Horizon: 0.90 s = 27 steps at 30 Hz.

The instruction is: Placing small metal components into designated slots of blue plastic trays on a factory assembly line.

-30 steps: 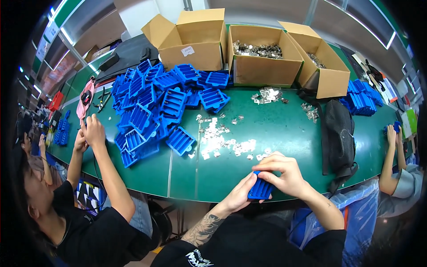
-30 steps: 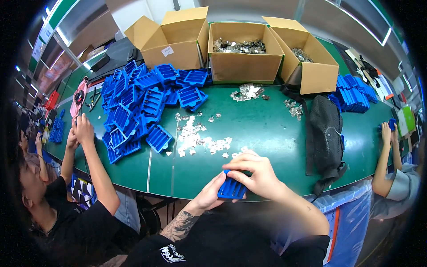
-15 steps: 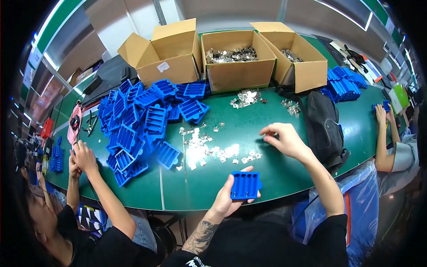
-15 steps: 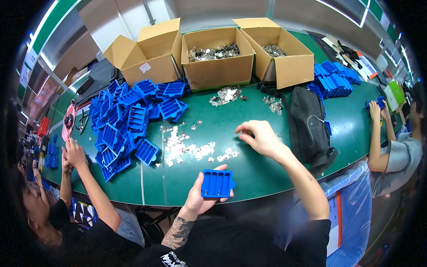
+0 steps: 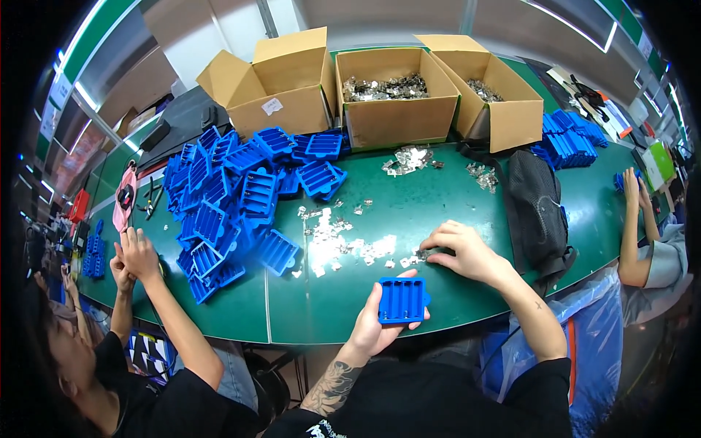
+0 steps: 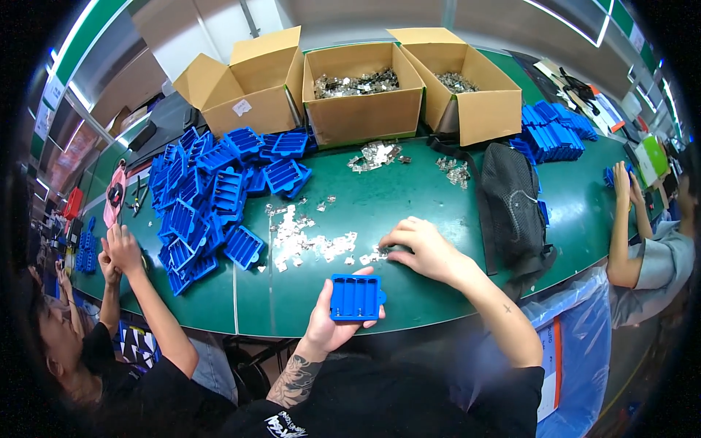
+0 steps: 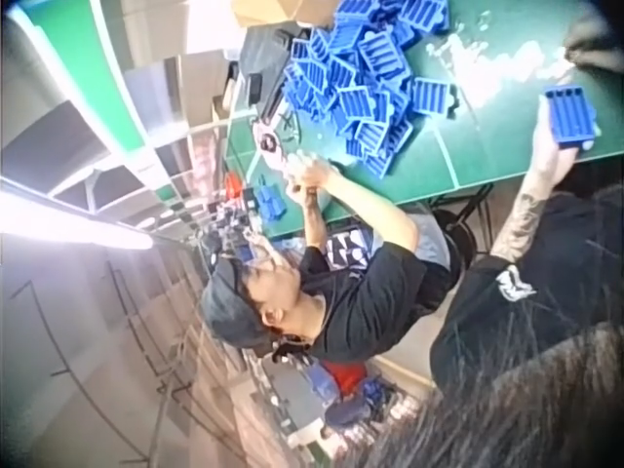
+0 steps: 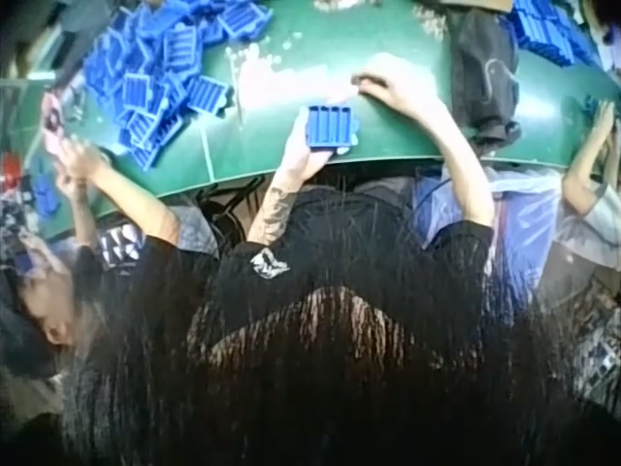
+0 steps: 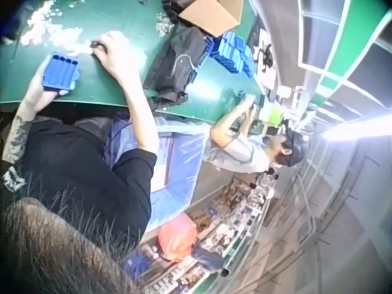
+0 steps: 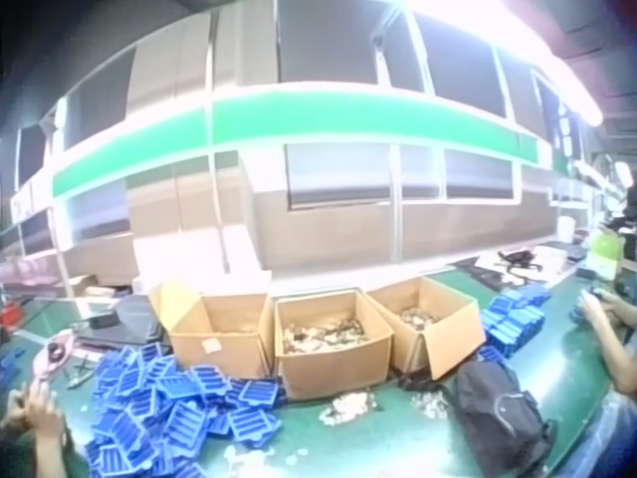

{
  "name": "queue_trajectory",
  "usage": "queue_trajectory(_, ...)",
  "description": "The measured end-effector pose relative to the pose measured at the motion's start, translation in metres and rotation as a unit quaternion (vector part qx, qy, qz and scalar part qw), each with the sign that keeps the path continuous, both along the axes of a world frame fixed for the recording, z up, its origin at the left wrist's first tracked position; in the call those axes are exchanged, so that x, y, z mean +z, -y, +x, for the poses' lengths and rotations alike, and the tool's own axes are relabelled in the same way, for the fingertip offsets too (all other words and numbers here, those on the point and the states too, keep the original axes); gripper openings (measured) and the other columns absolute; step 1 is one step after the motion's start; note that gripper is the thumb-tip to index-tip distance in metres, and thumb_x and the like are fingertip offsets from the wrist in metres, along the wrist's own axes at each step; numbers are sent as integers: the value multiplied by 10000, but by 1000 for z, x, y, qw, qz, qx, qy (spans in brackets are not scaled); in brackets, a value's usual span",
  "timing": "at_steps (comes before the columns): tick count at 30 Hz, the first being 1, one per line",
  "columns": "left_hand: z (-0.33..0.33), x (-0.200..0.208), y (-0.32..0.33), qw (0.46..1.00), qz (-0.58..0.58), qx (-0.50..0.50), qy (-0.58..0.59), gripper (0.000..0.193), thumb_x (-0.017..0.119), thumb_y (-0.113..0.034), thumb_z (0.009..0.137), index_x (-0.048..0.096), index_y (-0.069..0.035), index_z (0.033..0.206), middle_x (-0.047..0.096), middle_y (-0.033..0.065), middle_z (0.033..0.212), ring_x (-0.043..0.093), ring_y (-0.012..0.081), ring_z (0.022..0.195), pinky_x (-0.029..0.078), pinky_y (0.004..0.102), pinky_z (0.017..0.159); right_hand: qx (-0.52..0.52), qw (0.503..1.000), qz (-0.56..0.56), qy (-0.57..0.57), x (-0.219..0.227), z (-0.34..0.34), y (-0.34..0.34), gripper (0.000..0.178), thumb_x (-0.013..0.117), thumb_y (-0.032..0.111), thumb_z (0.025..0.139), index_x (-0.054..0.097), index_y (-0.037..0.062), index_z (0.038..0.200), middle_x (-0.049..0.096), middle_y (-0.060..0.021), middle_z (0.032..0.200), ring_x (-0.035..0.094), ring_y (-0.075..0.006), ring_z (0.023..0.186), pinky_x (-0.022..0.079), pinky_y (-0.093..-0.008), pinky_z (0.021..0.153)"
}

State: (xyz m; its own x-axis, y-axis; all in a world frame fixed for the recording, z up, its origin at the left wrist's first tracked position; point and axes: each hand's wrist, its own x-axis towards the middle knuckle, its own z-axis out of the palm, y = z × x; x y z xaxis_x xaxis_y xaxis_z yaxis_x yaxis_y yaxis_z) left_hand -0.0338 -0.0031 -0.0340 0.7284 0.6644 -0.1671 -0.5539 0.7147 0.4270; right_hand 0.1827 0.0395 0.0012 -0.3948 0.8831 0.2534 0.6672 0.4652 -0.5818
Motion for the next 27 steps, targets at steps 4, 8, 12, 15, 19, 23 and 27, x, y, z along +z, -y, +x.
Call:
queue_trajectory(4,-1,1,0,1000,5,1,-1,649,186,-508,941,238,-25,1372,528,177,1031,564,262,858,442,313,663,27,998,33,42,-1,0,1,145,690,73,690,630,73,822,599,-45,833,557,-238,839,449,-338,753)
queue_trajectory(8,0,2,1,1000,6,8,-11,665,200,-529,931,254,-26,1363,526,186,1040,564,279,859,439,326,661,2,999,-1,-47,0,2,3,107,686,38,689,603,59,755,621,-59,786,585,-217,722,457,-310,625)
queue_trajectory(12,0,-1,0,1000,6,10,4,643,196,-506,942,239,-28,1370,515,179,1067,567,273,865,446,327,666,-3,985,-73,-158,21,-6,16,128,715,41,676,595,45,719,649,-51,791,582,-125,642,400,-234,531)
queue_trajectory(15,0,0,-1,1000,11,10,13,635,199,-507,941,251,-38,1366,514,176,1077,569,277,866,447,330,666,13,975,-34,-220,13,-17,25,158,737,19,641,595,48,703,658,-51,812,581,-109,676,378,-222,529)
queue_trajectory(19,0,0,-1,1000,8,19,5,625,202,-504,941,260,-47,1364,513,170,1082,569,280,865,446,330,664,-13,976,-41,-212,15,-31,34,211,728,13,649,648,37,842,657,-73,820,617,-181,758,464,-266,642)
queue_trajectory(23,1,-1,-1,1000,7,24,13,612,201,-498,943,271,-54,1359,512,166,1087,570,280,865,446,330,660,-18,981,-31,-193,15,-36,34,222,728,16,650,651,36,857,658,-71,817,615,-181,762,471,-272,657)
queue_trajectory(27,1,-1,0,1000,10,25,13,599,193,-485,948,269,-57,1359,511,166,1090,569,278,870,445,333,659,-39,976,-38,-212,12,-43,36,208,728,16,647,657,40,841,656,-70,811,606,-185,750,477,-288,671)
